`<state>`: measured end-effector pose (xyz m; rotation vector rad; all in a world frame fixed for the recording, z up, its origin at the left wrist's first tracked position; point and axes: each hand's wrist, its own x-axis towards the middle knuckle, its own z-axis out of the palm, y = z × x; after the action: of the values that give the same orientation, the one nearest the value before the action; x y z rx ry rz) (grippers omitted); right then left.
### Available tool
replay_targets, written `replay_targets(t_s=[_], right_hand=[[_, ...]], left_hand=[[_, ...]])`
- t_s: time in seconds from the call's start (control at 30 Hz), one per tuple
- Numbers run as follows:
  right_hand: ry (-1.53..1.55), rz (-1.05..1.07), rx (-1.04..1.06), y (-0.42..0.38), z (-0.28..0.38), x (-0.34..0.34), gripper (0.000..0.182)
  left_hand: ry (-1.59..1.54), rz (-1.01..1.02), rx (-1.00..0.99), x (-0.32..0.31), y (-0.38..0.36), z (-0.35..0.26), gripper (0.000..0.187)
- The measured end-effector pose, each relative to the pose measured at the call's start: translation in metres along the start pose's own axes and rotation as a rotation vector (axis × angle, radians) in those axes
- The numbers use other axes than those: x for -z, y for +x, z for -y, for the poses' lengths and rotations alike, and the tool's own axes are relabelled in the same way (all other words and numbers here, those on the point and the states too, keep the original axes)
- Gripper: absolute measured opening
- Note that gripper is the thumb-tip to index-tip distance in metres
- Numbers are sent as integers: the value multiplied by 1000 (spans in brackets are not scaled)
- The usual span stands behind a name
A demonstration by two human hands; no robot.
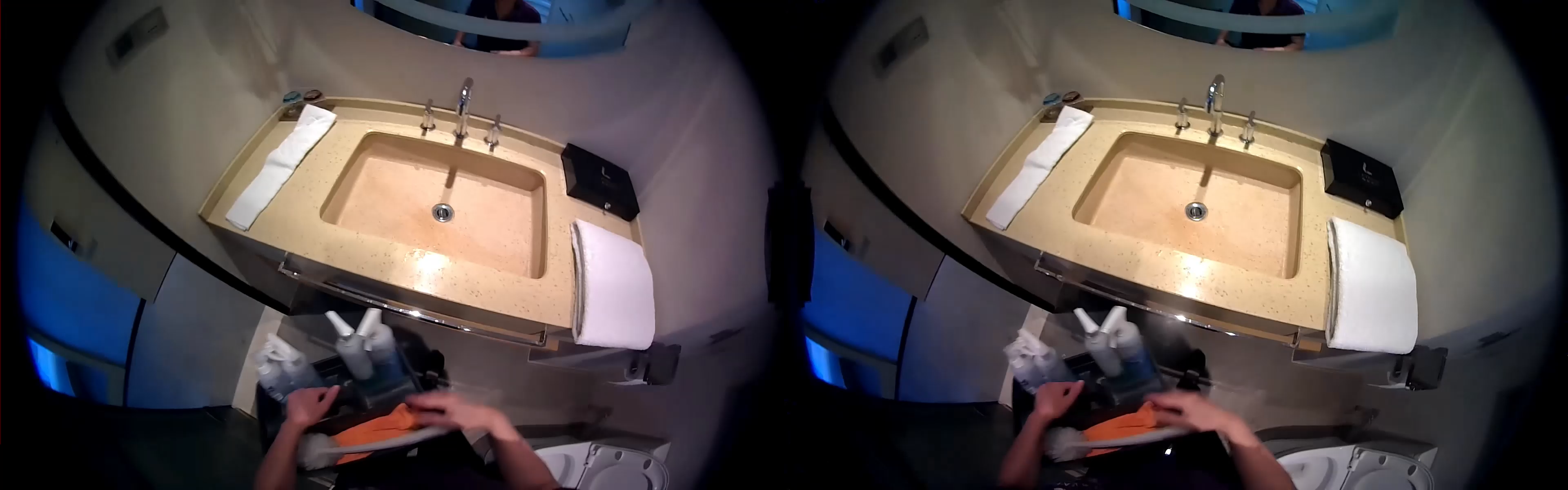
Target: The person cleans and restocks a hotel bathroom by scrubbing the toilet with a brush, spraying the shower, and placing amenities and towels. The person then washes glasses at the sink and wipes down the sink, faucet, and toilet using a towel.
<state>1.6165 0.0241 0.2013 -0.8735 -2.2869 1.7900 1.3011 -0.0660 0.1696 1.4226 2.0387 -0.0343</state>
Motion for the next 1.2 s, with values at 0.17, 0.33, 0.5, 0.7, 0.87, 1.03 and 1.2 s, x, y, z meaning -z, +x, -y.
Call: replay_targets(t_s=[0.17, 0.33, 0.5, 0.7, 0.87, 1.03, 1.2], right_hand=[[341, -612, -39, 22, -46, 148, 34], [315, -909, 102, 121, -43, 271, 38], [89, -828, 147, 275, -41, 374, 62], [55, -990, -123, 423, -30, 442, 70], [307, -935, -176, 464, -20, 441, 72], [650, -853, -54, 464, -6, 427, 79], [645, -615, -118, 454, -2, 409, 70]], left_hand=[[-218, -296, 133, 53, -28, 13, 41], [-342, -387, 429, 65, -58, -5, 59], [-548, -570, 552, 49, -53, -15, 61], [-350, -500, 624, 22, -35, 8, 62], [-428, -369, 711, 29, -19, 13, 67], [-350, -258, 718, 60, 9, 3, 73], [-287, -312, 697, 64, 33, 19, 77]])
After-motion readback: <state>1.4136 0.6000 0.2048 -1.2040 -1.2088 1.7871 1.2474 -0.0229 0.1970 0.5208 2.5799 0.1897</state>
